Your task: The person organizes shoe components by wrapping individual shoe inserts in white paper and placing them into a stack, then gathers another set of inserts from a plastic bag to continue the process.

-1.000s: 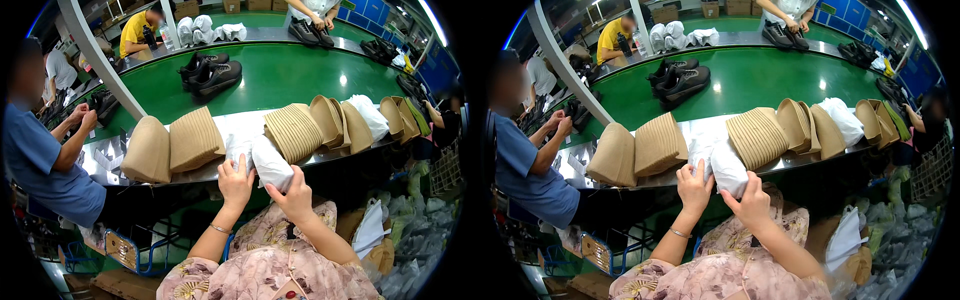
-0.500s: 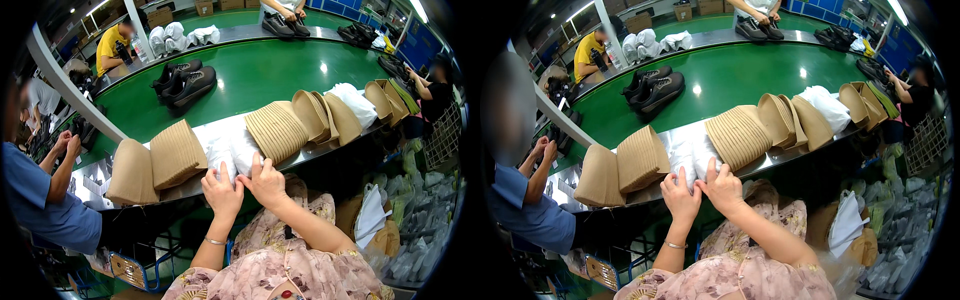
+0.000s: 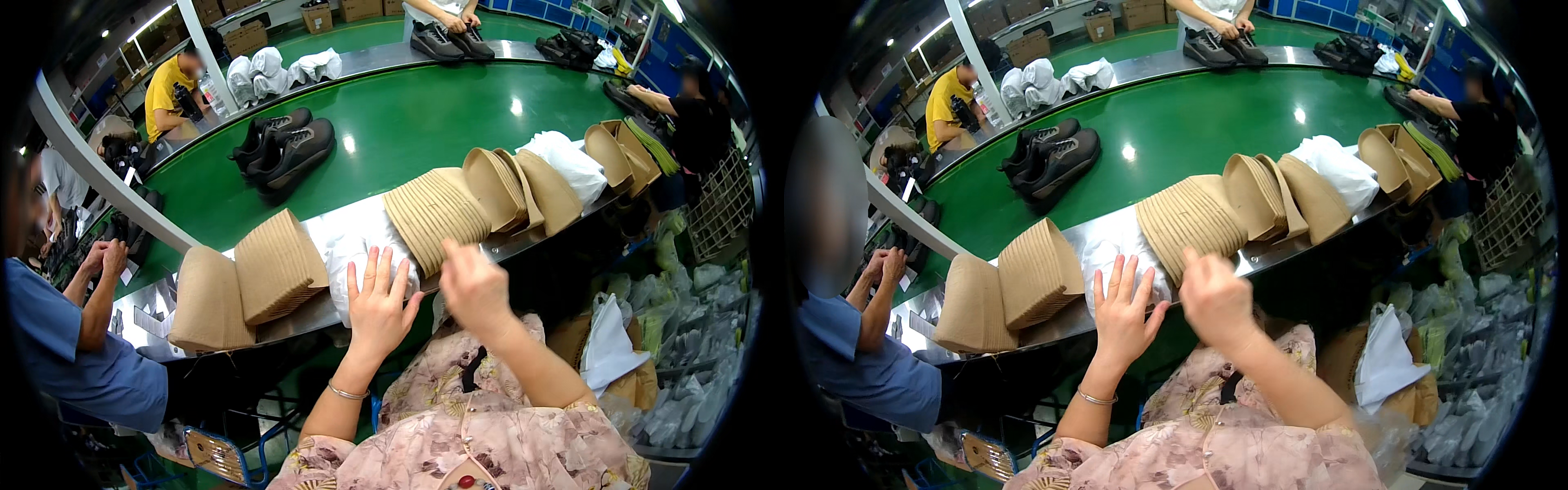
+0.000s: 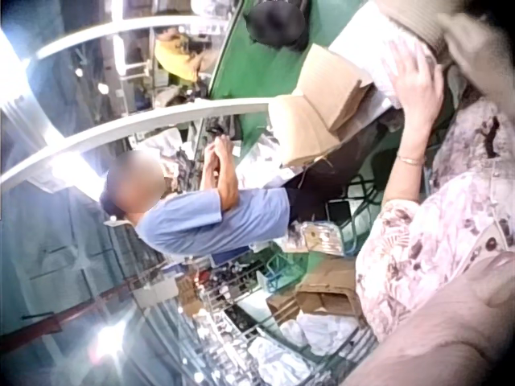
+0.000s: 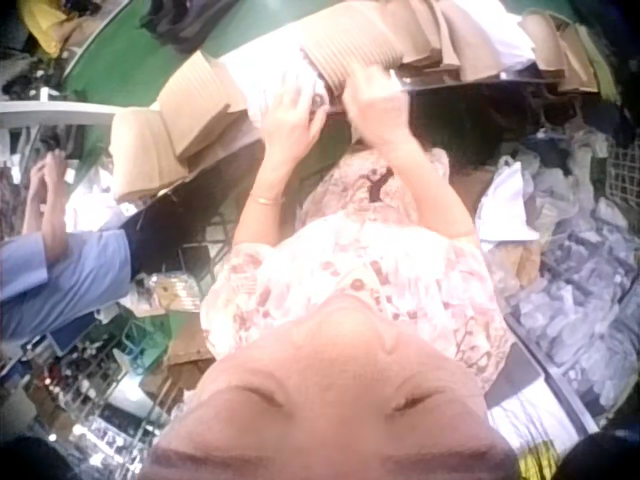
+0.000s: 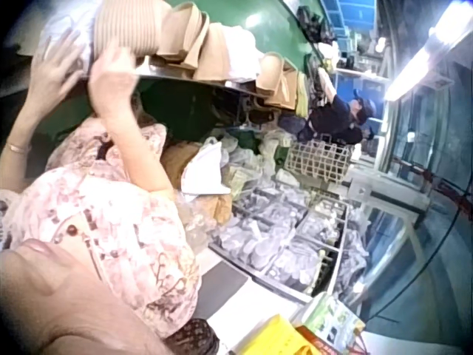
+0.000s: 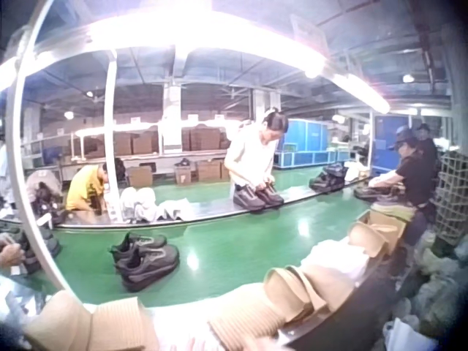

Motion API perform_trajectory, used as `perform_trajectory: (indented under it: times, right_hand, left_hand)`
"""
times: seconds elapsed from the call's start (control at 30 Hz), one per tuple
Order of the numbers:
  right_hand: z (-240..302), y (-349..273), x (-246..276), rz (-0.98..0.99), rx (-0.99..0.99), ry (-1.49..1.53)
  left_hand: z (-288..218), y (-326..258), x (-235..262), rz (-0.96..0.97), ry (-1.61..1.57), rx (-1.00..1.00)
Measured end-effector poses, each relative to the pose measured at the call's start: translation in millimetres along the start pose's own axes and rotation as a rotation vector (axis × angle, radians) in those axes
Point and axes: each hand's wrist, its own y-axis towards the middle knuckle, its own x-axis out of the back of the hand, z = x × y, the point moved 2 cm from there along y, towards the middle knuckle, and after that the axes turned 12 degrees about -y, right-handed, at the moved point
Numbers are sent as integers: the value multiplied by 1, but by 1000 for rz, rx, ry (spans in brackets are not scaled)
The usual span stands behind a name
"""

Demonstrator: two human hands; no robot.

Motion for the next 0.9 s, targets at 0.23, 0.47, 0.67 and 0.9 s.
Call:
perform_trajectory:
  times: [0.23, 0.47, 0.67, 0.9]
  right_hand:
    - [-97, 59, -44, 157, -319, 82]
    - [-100, 91, -70, 577, -604, 219]
    - [-109, 78, -79, 368, -502, 450]
    - [-91, 86, -34, 49, -351, 427]
  left_hand:
    - [-5, 18, -28, -9, 211, 73]
    - [-1, 40, -42, -18, 132, 177]
    - [11, 38, -46, -106, 0, 194]
    - [34, 36, -42, -109, -268, 272]
